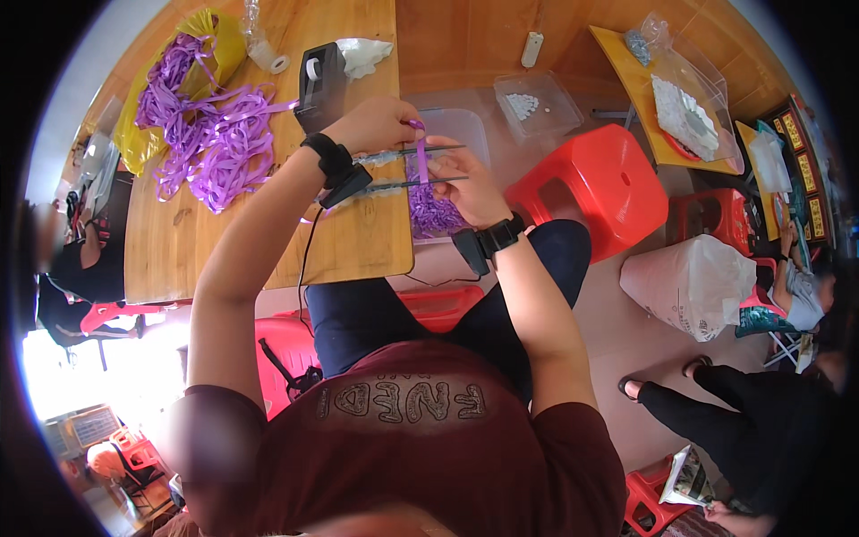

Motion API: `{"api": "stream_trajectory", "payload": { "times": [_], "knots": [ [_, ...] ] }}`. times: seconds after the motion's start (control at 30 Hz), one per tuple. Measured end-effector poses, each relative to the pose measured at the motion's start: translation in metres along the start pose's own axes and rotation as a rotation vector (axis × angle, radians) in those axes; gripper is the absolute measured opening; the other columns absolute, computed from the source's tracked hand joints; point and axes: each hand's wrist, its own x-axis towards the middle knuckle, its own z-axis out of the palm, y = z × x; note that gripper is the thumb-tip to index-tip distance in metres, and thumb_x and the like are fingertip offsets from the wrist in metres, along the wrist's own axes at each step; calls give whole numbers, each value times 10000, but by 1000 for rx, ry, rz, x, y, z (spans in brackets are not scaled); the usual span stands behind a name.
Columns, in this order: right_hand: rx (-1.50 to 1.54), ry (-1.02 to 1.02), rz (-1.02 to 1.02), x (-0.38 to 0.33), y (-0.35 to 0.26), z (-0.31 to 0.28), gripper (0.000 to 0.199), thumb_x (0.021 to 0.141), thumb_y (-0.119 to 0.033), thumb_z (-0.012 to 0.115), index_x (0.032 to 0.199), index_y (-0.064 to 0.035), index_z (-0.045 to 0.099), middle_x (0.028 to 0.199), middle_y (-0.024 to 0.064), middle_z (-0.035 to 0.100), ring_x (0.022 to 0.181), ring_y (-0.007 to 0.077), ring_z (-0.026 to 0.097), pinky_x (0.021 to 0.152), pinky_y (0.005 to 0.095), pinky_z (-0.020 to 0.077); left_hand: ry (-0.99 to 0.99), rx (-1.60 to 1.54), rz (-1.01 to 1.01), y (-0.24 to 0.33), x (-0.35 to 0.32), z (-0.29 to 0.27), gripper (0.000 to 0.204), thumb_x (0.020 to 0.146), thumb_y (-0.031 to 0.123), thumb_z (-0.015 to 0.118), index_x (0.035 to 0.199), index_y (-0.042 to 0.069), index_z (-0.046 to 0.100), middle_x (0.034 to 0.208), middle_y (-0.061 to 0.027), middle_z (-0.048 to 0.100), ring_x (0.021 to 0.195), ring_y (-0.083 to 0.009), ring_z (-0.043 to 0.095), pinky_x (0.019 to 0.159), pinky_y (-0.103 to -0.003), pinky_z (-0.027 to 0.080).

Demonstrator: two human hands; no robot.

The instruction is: Measure lengths of purple ribbon against a table scale, cut them, and apply tape.

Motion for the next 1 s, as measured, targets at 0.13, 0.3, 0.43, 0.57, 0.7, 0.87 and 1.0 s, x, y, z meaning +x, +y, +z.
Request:
{"api": "stream_trajectory", "payload": {
  "times": [0.13,0.3,0.43,0.57,0.7,0.87,1.0],
  "knots": [
    [-5,-9,31,12,4,8,341,1000,-80,568,1341,-59,564,882,9,622,721,76,552,658,221,470,33,224,62,0,4,2,275,878,222,680,1043,5,719,879,-136,716,823,-253,683,737,-346,529],
    [-490,146,-62,19,16,1,210,1002,-119,582,1166,-23,672,809,-9,642,663,54,543,608,197,442,108,299,168,-7,2,6,272,850,230,663,1017,25,727,916,-147,720,894,-334,675,789,-386,526],
    [-450,172,-25,-6,19,9,129,975,-88,612,1020,6,688,698,-8,592,593,38,497,542,186,371,286,34,64,8,-30,15,270,891,244,628,978,6,722,846,-134,701,817,-273,672,764,-380,527],
    [-408,169,28,-22,16,15,138,962,-127,625,996,-9,687,707,-8,612,554,46,499,516,203,399,-55,-340,-243,33,-72,19,342,992,259,526,1193,8,642,751,-82,663,536,-124,575,486,-286,480],
    [-354,178,8,-26,15,18,144,958,-137,639,937,-3,688,666,-11,590,525,49,492,500,202,394,-251,-711,-327,36,-77,24,316,1040,223,455,1245,-1,543,756,-89,662,495,-88,559,387,-209,438],
    [-321,196,-10,-32,14,26,181,950,-156,668,870,5,682,634,-9,570,513,54,491,494,204,392,-264,-907,-378,27,-67,29,240,1038,222,473,1069,-4,547,785,-117,667,507,-105,577,403,-211,456],
    [-259,175,13,-35,13,28,212,951,-185,669,865,7,684,637,6,577,512,64,496,487,209,392,-265,-979,-352,22,-69,33,234,1028,223,493,1009,-6,538,776,-124,657,518,-126,588,425,-224,472]
  ]
}}
